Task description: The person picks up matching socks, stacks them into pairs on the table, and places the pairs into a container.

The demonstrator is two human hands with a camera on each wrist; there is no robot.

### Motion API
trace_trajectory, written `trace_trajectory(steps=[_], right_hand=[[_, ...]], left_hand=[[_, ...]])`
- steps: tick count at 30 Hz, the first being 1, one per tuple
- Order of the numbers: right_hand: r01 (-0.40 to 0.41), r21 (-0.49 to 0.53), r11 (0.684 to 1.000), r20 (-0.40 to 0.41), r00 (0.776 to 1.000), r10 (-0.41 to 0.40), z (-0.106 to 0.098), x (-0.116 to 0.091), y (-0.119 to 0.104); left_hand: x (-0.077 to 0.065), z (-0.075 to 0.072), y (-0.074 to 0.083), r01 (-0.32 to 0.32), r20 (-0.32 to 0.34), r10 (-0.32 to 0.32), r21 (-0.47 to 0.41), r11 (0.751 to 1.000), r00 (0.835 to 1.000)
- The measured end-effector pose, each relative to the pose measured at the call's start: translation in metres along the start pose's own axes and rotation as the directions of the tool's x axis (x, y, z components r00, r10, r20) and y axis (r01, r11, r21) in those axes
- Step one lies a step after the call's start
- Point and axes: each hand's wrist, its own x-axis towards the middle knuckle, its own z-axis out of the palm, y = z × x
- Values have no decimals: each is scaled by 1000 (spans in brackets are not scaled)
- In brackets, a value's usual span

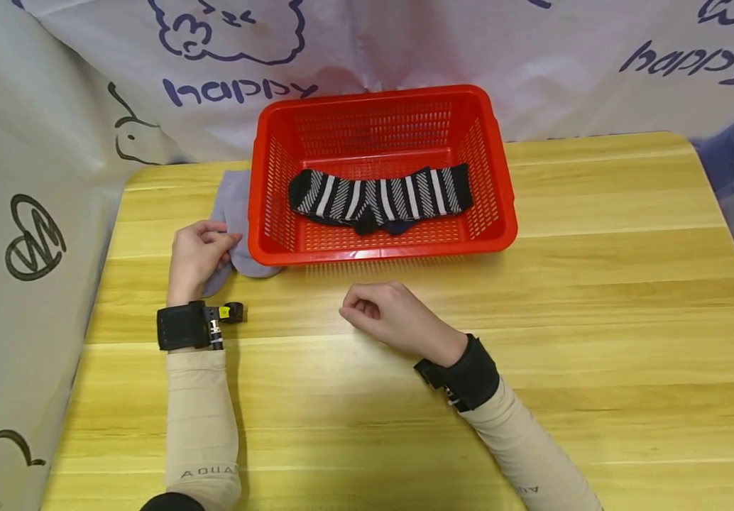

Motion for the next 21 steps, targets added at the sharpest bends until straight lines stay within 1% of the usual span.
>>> trace_trajectory(steps=[3, 7, 8, 12, 15, 19, 21], right_hand=[[-4, -8, 1000, -1, 1000, 4, 0, 0, 0], [-2, -18, 1000, -3, 1000, 2, 0, -1, 0], [0, -18, 1000, -4, 1000, -1, 0, -1, 0], [5, -19, 1000, -6, 1000, -5, -1, -1, 0], [6, -15, 1000, -6, 1000, -6, -2, -1, 0], [9, -21, 1000, -7, 1000, -10, -2, -1, 0], [7, -25, 1000, -8, 1000, -7, -3, -1, 0]], left_hand=[[-2, -1, 2, 8, -7, -8, -25, 1000, 1000], [-5, -3, 7, -13, -84, 7, -80, 997, 996], [-6, -4, 8, -22, -106, 11, -106, 994, 994], [-10, -9, 15, -73, -183, 35, -204, 976, 982], [-13, -13, 21, -127, -232, 66, -262, 957, 970], [-18, -17, 29, -191, -272, 111, -291, 937, 956], [-23, -20, 33, -217, -285, 136, -275, 937, 949]])
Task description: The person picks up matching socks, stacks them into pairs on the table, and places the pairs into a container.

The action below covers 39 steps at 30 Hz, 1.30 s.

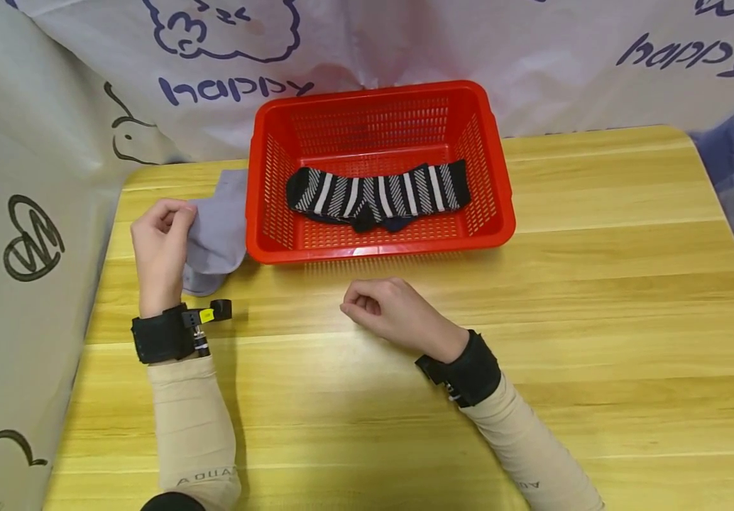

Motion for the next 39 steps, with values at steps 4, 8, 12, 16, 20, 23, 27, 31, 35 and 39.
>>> trace_trajectory(steps=[4, 8, 12, 16, 20, 23, 27, 31, 35, 39], right_hand=[[-7, 1, 1000, -2, 1000, 7, -1, 0, -1], [-6, 6, 1000, -4, 1000, 6, -1, 0, -1], [2, 6, 1000, -6, 1000, -1, -1, 0, -1], [-3, 0, 1000, -7, 1000, 3, -1, 0, -1], [-7, 0, 1000, -8, 1000, 7, -1, 0, -1], [-2, -2, 1000, -11, 1000, 2, -2, 0, -1], [-2, -13, 1000, -23, 1000, 2, -2, 0, -2], [3, -14, 1000, -30, 1000, -3, -2, 0, -2], [14, -17, 1000, -41, 999, -15, -2, 0, -1], [41, -21, 999, -58, 997, -42, -1, -1, -1]], left_hand=[[-6, -7, 12, -58, -10, 58, 3, 998, 998], [-13, -14, 24, -95, -32, 95, -21, 995, 995], [-21, -21, 37, -123, -37, 122, -32, 992, 992], [-31, -27, 52, -146, 7, 147, -19, 989, 989], [-41, -31, 64, -178, 92, 174, 35, 983, 980], [-48, -34, 72, -202, 168, 187, 76, 976, 968], [-59, -38, 83, -217, 274, 171, 149, 965, 947], [-71, -41, 92, -234, 375, 128, 251, 939, 918], [-80, -43, 100, -285, 422, 125, 340, 896, 898], [-89, -46, 108, -321, 418, 147, 387, 864, 897]])
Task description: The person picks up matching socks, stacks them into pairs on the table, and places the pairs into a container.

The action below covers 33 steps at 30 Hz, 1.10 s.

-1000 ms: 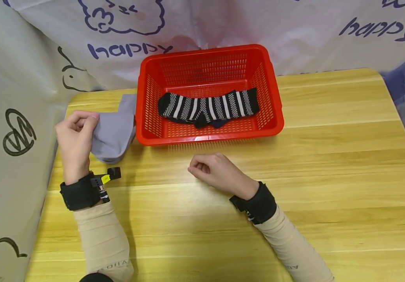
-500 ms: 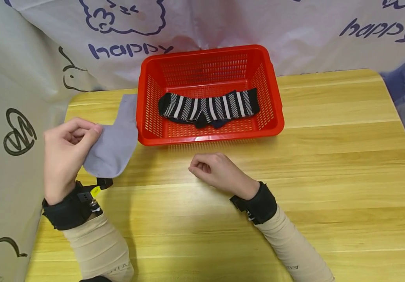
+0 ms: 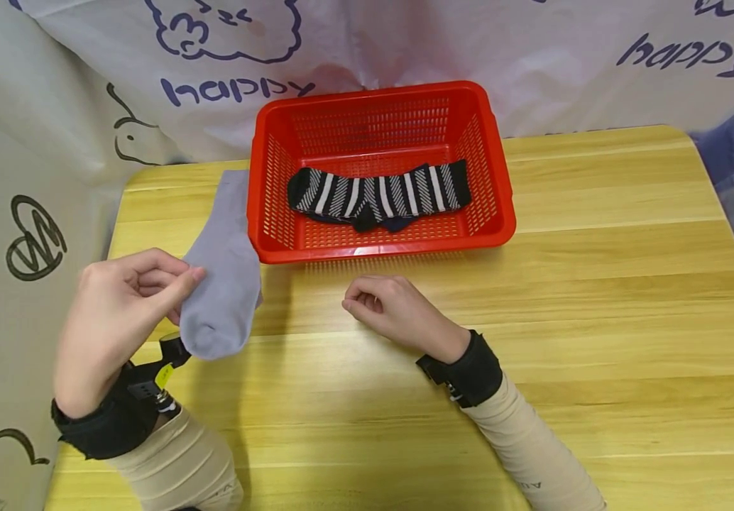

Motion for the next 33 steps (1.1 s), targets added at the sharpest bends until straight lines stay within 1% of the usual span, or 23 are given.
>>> trace_trajectory(steps=[3, 7, 10, 12, 16, 19, 22, 26, 28, 30, 31, 33], right_hand=[[11, -2, 1000, -7, 1000, -11, 1, 0, 1], [4, 2, 1000, -1, 1000, -4, 1, 0, 1], [3, 29, 1000, -17, 1000, -2, 1, 0, 1], [21, 48, 999, -42, 999, -19, 1, 0, 0], [83, 56, 995, -102, 992, -77, 1, 1, -1], [122, 35, 992, -117, 986, -117, -2, 1, -3], [159, 30, 987, -96, 983, -155, -11, -1, -5], [184, 67, 981, -43, 982, -182, -30, -6, -4], [179, 101, 979, -25, 984, -178, -38, -10, -3], [171, 137, 976, -23, 985, -169, -44, -12, -2], [165, 153, 974, -25, 986, -163, -46, -13, -2], [144, 176, 974, -27, 990, -141, -48, -14, -3]], left_hand=[[-6, -2, 6, -29, -18, 29, 20, 999, 999], [-13, -1, 11, -107, -25, 108, 42, 993, 994], [-15, 1, 15, -180, 7, 180, 20, 984, 984], [-14, 4, 18, -229, 40, 229, -3, 974, 973], [-11, 15, 26, -305, 127, 308, -49, 951, 943], [-7, 24, 31, -335, 202, 345, -80, 939, 917], [-4, 31, 35, -345, 249, 362, -110, 932, 898], [-1, 38, 38, -348, 281, 384, -171, 922, 879], [1, 41, 39, -355, 299, 401, -198, 914, 866], [4, 44, 39, -368, 322, 425, -222, 903, 846], [5, 46, 40, -380, 336, 441, -233, 895, 832], [8, 50, 39, -410, 367, 480, -255, 876, 797]])
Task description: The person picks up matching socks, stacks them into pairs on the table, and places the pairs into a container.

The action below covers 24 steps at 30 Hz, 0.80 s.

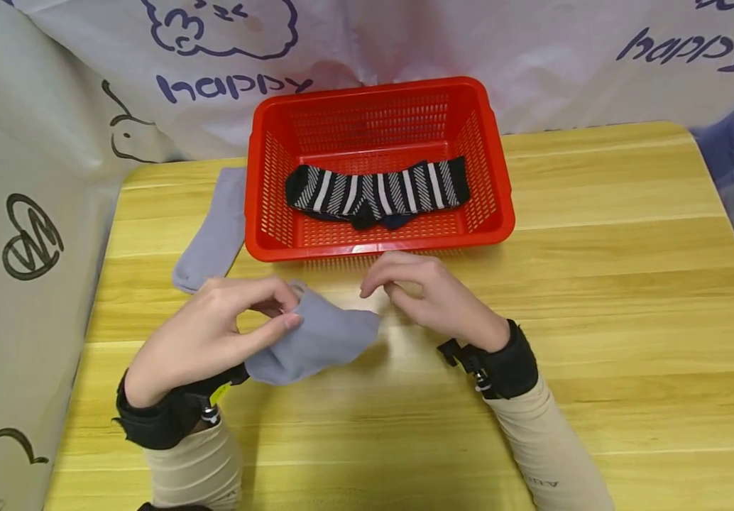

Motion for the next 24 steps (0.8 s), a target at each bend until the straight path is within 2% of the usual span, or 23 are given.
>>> trace_trajectory(steps=[4, 6, 9, 12, 16, 18, 20, 24], right_hand=[[-52, 5, 999, 9, 999, 52, 0, 0, -3], [-48, 50, 998, 40, 998, 46, 1, 0, -3], [-5, 180, 984, 82, 997, -9, 1, 0, 0], [49, 302, 952, 103, 991, -83, 0, 0, 4], [67, 361, 930, 153, 980, -130, -4, -2, 8], [47, 370, 928, 200, 971, -129, -8, -4, 9], [-1, 362, 932, 242, 966, -93, -12, -6, 9], [-108, 299, 948, 327, 945, 4, -20, -9, 7]], left_hand=[[8, 5, -3, -106, 105, 107, -11, 994, 989], [11, 7, -5, -144, 151, 143, -6, 990, 978], [16, 10, -6, -175, 214, 173, -13, 985, 961], [20, 13, -8, -209, 260, 210, -31, 977, 942], [25, 15, -11, -252, 309, 261, -69, 965, 915], [27, 16, -13, -247, 337, 260, -84, 966, 905], [29, 17, -15, -221, 370, 242, -98, 970, 897], [34, 20, -23, -124, 427, 166, -125, 984, 889]])
